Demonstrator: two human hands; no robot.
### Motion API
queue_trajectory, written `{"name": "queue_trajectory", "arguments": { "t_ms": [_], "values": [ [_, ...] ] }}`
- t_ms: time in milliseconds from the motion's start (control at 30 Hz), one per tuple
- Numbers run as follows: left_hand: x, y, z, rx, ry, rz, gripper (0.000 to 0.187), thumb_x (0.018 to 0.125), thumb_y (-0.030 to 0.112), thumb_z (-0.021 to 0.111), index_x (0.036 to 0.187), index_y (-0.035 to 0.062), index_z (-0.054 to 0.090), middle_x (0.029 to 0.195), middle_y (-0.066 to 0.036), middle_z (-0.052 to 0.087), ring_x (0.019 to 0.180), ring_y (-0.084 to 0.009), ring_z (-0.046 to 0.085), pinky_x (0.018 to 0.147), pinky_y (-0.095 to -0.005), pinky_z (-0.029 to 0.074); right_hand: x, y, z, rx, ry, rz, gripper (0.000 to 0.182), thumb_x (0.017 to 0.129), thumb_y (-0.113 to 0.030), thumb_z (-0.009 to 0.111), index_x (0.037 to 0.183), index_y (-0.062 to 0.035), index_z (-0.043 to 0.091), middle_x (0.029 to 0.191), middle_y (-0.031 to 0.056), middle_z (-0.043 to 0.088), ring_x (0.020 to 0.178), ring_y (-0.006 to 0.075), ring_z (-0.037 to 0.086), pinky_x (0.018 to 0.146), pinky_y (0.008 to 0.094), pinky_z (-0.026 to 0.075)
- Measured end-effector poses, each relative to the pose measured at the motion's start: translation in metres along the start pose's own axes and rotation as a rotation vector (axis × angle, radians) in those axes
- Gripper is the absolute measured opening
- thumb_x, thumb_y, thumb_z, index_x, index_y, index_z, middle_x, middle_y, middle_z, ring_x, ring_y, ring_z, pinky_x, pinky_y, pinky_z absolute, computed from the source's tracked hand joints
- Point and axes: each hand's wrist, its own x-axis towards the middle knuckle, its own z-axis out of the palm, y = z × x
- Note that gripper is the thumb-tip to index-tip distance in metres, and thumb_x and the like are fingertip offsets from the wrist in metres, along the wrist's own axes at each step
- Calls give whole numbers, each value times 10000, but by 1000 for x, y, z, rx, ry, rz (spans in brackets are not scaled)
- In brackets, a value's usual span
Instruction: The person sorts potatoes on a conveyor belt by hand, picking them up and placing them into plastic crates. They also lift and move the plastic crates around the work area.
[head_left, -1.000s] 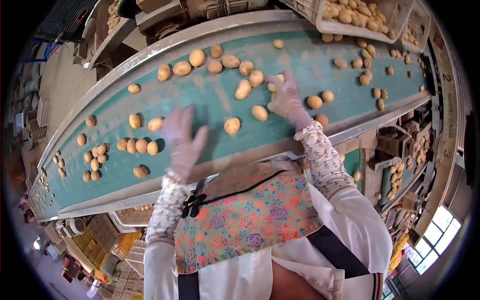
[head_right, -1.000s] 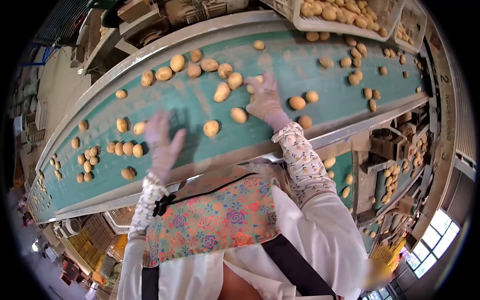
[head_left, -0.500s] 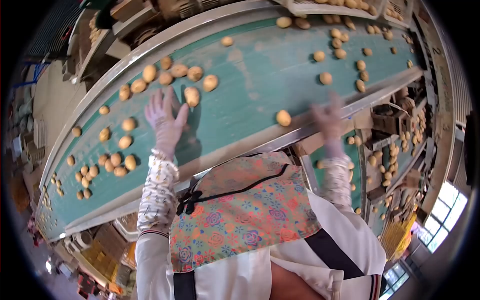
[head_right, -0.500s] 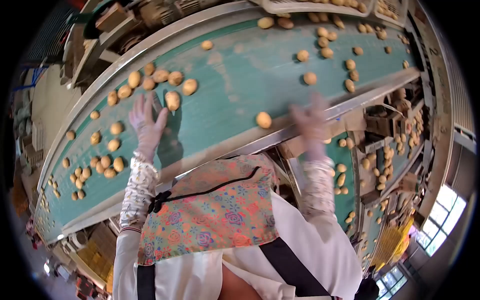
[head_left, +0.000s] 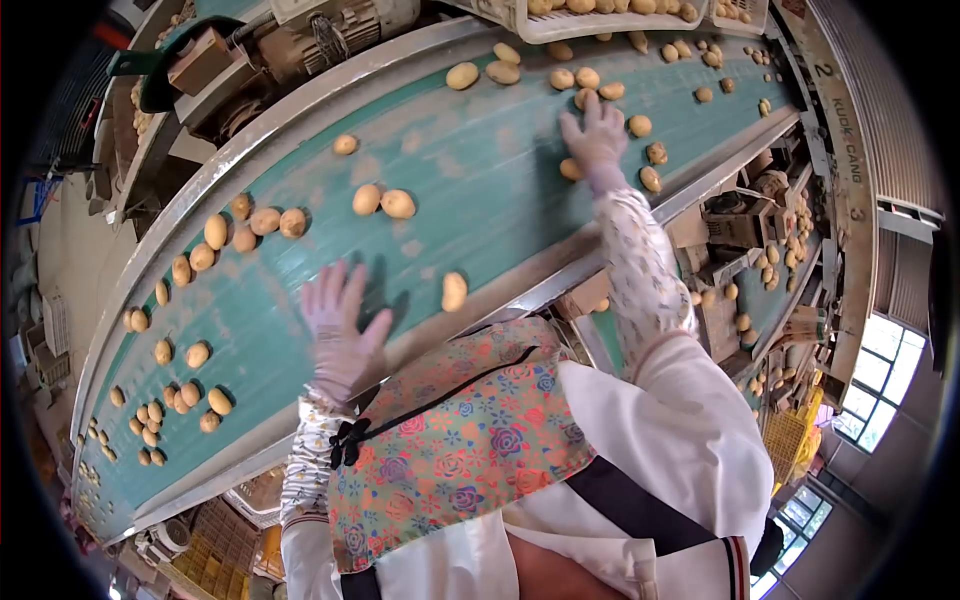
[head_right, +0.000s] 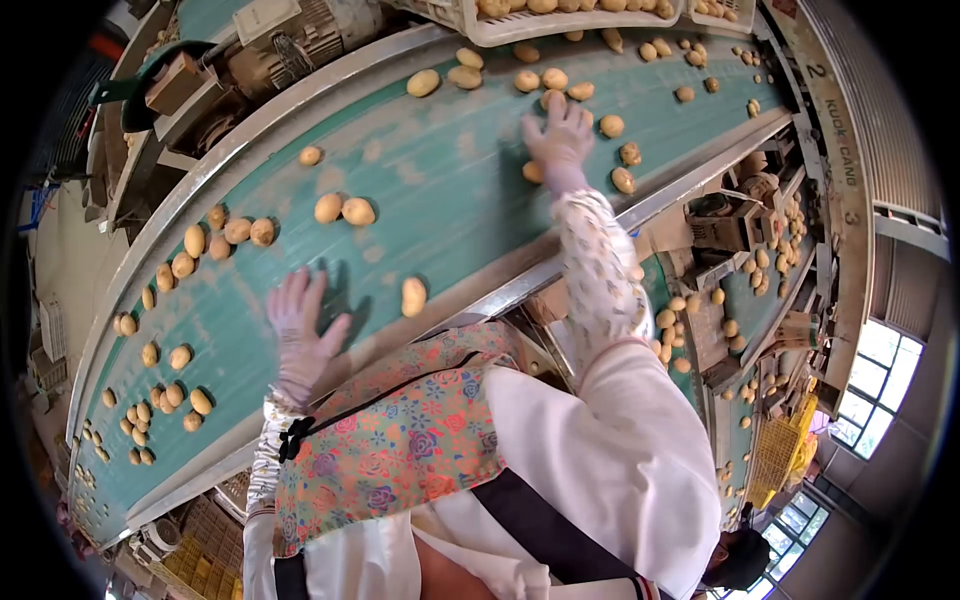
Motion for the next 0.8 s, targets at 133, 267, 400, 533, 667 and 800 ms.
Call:
{"name": "queue_trajectory", "arguments": {
  "t_ms": [133, 267, 400, 533, 667, 800],
  "values": [
    [28, 35, 27, -94, -230, 208, 684, 771, 363, 758, 1400, 176, 569, 1500, -163, 436, 1401, -391, 364, 1177, -617, 181, -71, -89, 49, -270, -247, -750, 495, 902, -494, 621, 1305, -208, 598, 1391, 169, 536, 1343, 413, 425, 1034, 694, 308],
    [11, -3, 33, 123, -115, 69, 549, 820, 304, 722, 1336, 153, 611, 1440, -165, 494, 1386, -395, 400, 1175, -602, 204, -86, -134, 20, 522, -485, -462, 366, 873, -421, 676, 1142, -175, 650, 1365, 155, 555, 1219, 388, 536, 989, 582, 422],
    [-29, -64, 0, 119, 139, -259, 514, 836, 264, 708, 1320, 118, 611, 1430, -152, 526, 1347, -371, 446, 1139, -555, 273, 26, -26, 29, 31, -225, -244, 510, 886, -517, 628, 1204, -120, 600, 1361, 153, 563, 1167, 386, 575, 950, 496, 487],
    [-17, -38, -18, 105, 220, -208, 568, 822, 274, 727, 1335, 73, 588, 1393, -170, 541, 1323, -384, 458, 1124, -523, 303, 7, 5, 55, -115, -216, -23, 627, 902, -610, 554, 1338, -161, 570, 1399, 136, 554, 1215, 373, 567, 1030, 522, 425],
    [38, 40, 8, -106, -96, 95, 659, 771, 437, 734, 1333, 123, 592, 1426, -169, 490, 1360, -390, 405, 1140, -593, 239, -108, -108, 17, 263, -260, -478, 614, 882, -514, 622, 1390, -174, 561, 1471, 183, 491, 1410, 369, 409, 1171, 627, 211],
    [6, 13, 40, -23, -305, 240, 671, 766, 471, 748, 1356, 185, 604, 1427, -166, 512, 1414, -404, 359, 1169, -630, 175, -158, -126, -35, 748, -512, -553, 667, 796, -315, 743, 1416, -167, 550, 1394, 182, 519, 1334, 400, 447, 1113, 627, 282]
  ]
}}
